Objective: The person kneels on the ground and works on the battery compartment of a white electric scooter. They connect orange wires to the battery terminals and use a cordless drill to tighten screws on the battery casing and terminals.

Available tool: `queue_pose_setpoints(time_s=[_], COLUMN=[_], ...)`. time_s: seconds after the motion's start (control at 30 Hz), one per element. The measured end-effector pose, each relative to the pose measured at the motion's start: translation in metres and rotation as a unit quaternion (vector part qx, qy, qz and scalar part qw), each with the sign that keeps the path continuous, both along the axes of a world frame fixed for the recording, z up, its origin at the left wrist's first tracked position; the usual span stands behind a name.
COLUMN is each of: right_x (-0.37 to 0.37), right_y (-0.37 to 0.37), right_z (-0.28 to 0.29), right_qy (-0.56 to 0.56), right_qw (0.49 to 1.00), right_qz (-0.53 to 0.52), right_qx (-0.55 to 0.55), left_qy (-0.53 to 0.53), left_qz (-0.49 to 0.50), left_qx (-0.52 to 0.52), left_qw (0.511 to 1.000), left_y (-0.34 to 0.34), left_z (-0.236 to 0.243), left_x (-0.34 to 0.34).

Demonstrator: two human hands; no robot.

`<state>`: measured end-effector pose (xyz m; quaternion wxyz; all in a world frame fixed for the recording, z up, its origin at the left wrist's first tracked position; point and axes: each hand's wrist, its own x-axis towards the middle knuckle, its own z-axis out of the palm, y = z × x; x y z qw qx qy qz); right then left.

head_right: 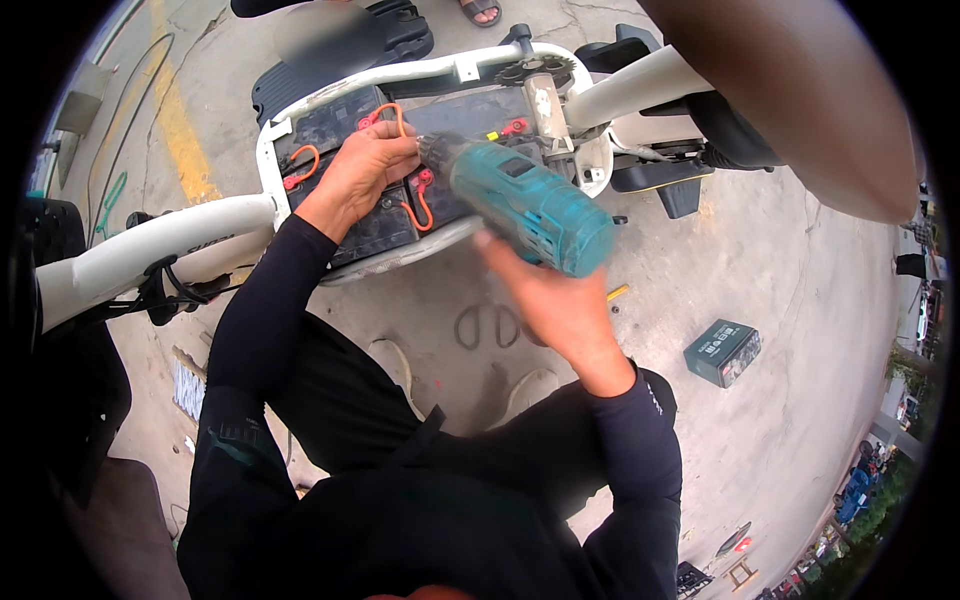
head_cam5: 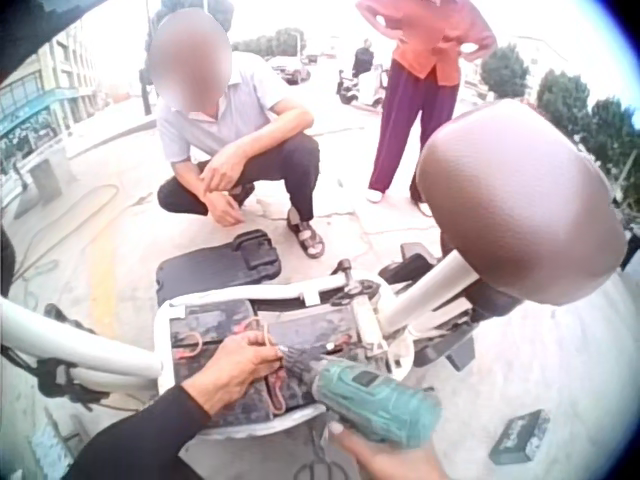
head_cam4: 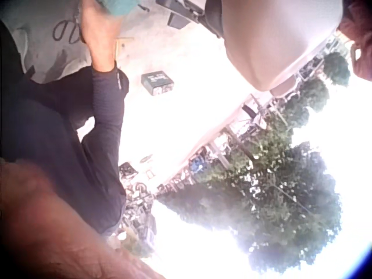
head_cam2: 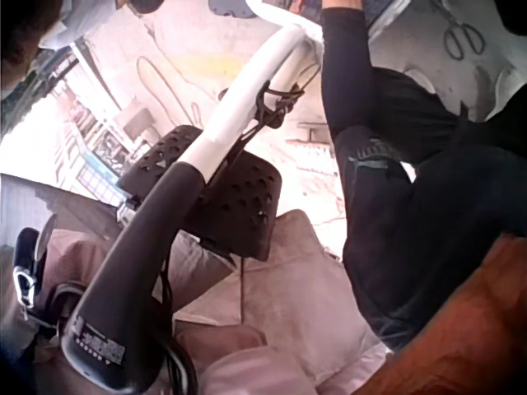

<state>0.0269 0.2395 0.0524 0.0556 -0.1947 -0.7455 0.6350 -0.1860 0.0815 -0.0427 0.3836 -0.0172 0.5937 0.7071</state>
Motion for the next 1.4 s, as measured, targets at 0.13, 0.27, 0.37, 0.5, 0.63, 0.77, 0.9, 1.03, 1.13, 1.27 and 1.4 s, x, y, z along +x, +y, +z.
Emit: queue_pose_setpoints(time_s=[0.13, 0.27, 0.37, 0.5, 0.63, 0.77, 0.9, 1.03, 1.13, 1.27, 1.4], right_x=[-0.002, -0.006, -0.010, -0.013, -0.018, -0.022, -0.023, -0.017, -0.015, -0.012, -0.016], right_y=[-0.001, 0.002, 0.005, 0.011, 0.015, 0.012, 0.014, 0.014, 0.013, 0.012, 0.013], right_z=[-0.005, -0.012, -0.015, -0.022, -0.029, -0.028, -0.026, -0.020, -0.023, -0.023, -0.022], right_qy=[0.010, -0.027, -0.041, -0.017, -0.019, -0.047, -0.046, 0.020, 0.036, 0.027, 0.033], right_qw=[1.000, 0.999, 0.997, 0.995, 0.990, 0.976, 0.991, 0.999, 0.999, 0.999, 0.998], right_qz=[-0.014, -0.036, -0.052, -0.069, -0.093, -0.118, -0.097, -0.044, -0.026, -0.026, -0.022], right_qx=[-0.010, -0.030, -0.037, -0.069, -0.100, -0.179, -0.080, 0.006, 0.020, 0.034, 0.044], left_qy=[-0.015, -0.005, -0.009, -0.033, -0.013, -0.015, -0.003, 0.001, -0.002, -0.003, 0.004], left_qz=[0.001, 0.008, 0.018, 0.034, 0.024, 0.030, 0.033, 0.019, 0.027, 0.023, 0.022], left_qx=[0.016, 0.028, 0.039, 0.069, 0.044, 0.060, 0.050, 0.039, 0.027, 0.042, 0.039], left_qw=[1.000, 1.000, 0.999, 0.996, 0.999, 0.998, 0.998, 0.999, 0.999, 0.999, 0.999], left_y=[0.007, 0.011, 0.014, 0.019, 0.020, 0.019, 0.019, 0.017, 0.017, 0.018, 0.019], left_z=[0.001, 0.000, -0.001, -0.001, -0.003, -0.007, -0.003, -0.006, 0.002, -0.004, -0.006], left_x=[0.001, -0.003, -0.005, -0.002, -0.003, -0.002, -0.001, -0.002, 0.001, -0.001, -0.001])
